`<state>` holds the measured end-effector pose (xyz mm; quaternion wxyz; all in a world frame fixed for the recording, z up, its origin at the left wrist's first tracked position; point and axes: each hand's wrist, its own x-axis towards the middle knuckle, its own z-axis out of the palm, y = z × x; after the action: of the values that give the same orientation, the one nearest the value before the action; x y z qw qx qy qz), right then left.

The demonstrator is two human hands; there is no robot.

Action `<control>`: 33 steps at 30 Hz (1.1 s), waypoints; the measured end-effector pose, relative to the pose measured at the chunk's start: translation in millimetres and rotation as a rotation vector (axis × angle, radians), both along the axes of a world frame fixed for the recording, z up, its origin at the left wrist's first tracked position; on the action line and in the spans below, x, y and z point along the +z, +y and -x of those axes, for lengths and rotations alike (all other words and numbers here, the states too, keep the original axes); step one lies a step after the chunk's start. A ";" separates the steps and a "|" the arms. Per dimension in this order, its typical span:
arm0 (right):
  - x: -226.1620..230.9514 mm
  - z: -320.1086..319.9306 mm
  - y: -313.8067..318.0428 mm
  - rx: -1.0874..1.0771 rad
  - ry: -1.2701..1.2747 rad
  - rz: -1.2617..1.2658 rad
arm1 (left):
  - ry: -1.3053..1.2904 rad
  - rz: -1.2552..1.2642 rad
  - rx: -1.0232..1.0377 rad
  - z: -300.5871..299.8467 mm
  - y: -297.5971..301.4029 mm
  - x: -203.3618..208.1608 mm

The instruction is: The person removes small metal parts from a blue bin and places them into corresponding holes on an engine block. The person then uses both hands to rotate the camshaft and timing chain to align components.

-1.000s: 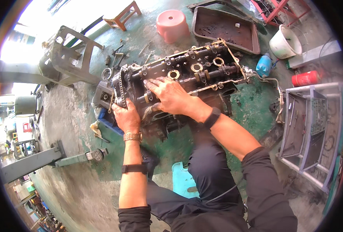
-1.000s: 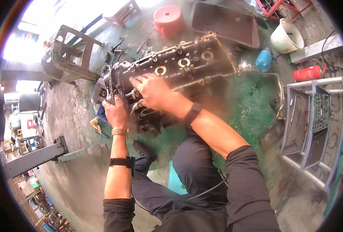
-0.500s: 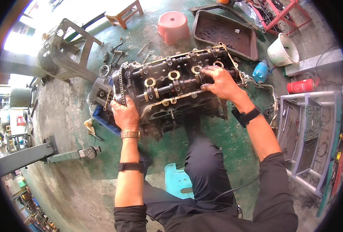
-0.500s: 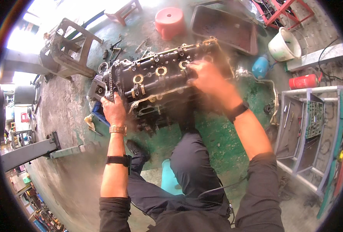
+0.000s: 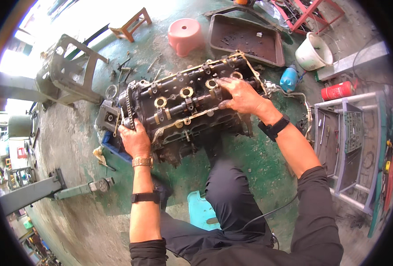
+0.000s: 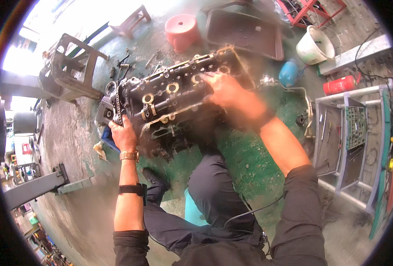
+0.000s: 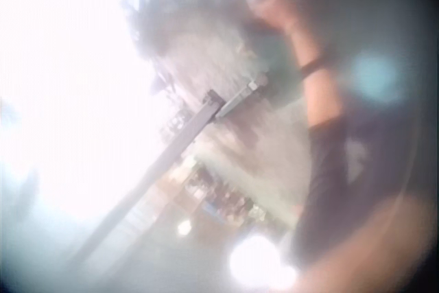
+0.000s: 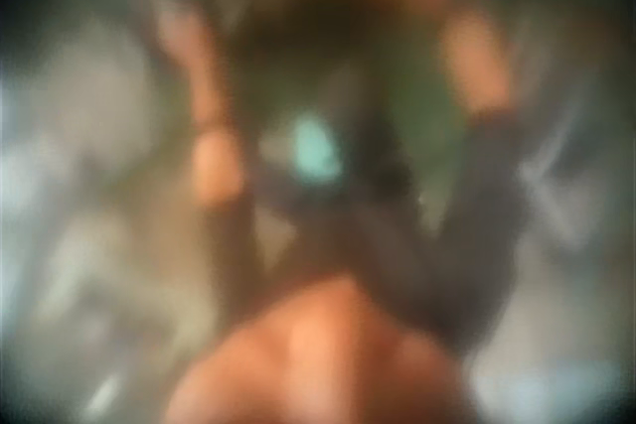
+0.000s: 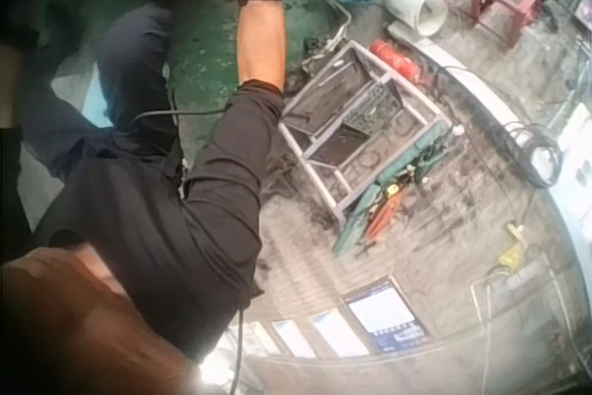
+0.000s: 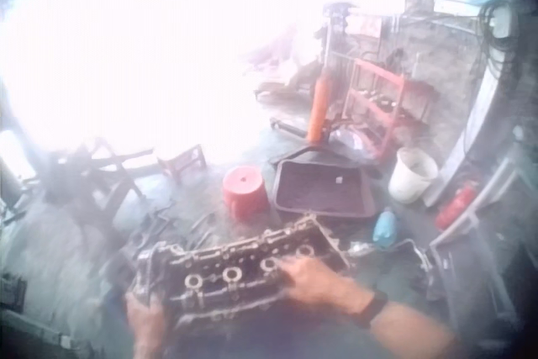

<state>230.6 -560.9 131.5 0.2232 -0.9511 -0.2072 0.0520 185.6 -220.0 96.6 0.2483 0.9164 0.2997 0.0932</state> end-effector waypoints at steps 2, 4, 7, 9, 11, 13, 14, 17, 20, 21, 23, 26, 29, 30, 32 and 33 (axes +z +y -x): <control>3.8 3.2 -14.5 -0.125 -0.037 -0.176 | -0.027 -0.011 -0.014 0.5 0.1 -0.9; 10.7 2.9 -38.6 -0.177 -0.142 -0.178 | -0.039 -0.011 -0.028 0.5 1.5 -1.8; 13.8 7.5 -64.6 -0.269 -0.069 -0.254 | -0.044 0.011 -0.029 0.4 2.1 -3.1; 10.6 11.3 -71.8 -0.232 -0.060 -0.216 | -0.044 0.005 -0.023 0.3 2.7 -3.6; 3.9 12.8 -70.8 -0.189 -0.078 -0.147 | -0.046 0.015 -0.028 0.4 2.9 -4.1; -1.8 11.3 -69.2 -0.158 -0.126 -0.115 | -0.045 0.004 -0.036 0.2 3.4 -4.1; -4.3 9.9 -68.4 -0.148 -0.143 -0.097 | -0.047 0.004 -0.034 0.4 3.2 -4.3; -9.4 1.7 -69.0 -0.125 -0.071 -0.097 | -0.049 0.000 -0.030 0.3 2.9 -4.6; -12.5 -4.0 -70.6 -0.096 -0.041 -0.103 | -0.040 -0.004 -0.028 1.3 3.0 -4.4; -12.8 -4.6 -71.0 -0.084 -0.048 -0.087 | -0.037 -0.001 -0.032 1.2 3.4 -4.0; -12.9 -4.8 -70.6 -0.108 -0.009 -0.063 | -0.054 0.004 -0.035 0.5 3.1 -3.7; -10.1 -5.4 -69.6 -0.112 0.030 -0.121 | -0.034 0.003 -0.028 0.1 3.1 -3.3; -7.4 -8.1 -68.9 -0.168 0.144 -0.111 | -0.041 0.009 -0.029 -0.4 3.8 -4.0; -6.8 -8.4 -69.4 -0.159 0.134 -0.089 | -0.037 0.007 -0.028 -0.5 3.6 -4.7; -7.0 -10.3 -69.7 -0.121 0.097 -0.061 | -0.034 -0.010 -0.020 0.0 4.5 -5.8; -7.7 -10.7 -70.2 -0.173 0.191 -0.098 | -0.037 0.016 -0.038 -0.7 5.9 -6.0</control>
<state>241.3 -631.1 123.8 0.2920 -0.9440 -0.1047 0.1129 186.3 -214.1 90.6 0.2627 0.9182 0.2781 0.1030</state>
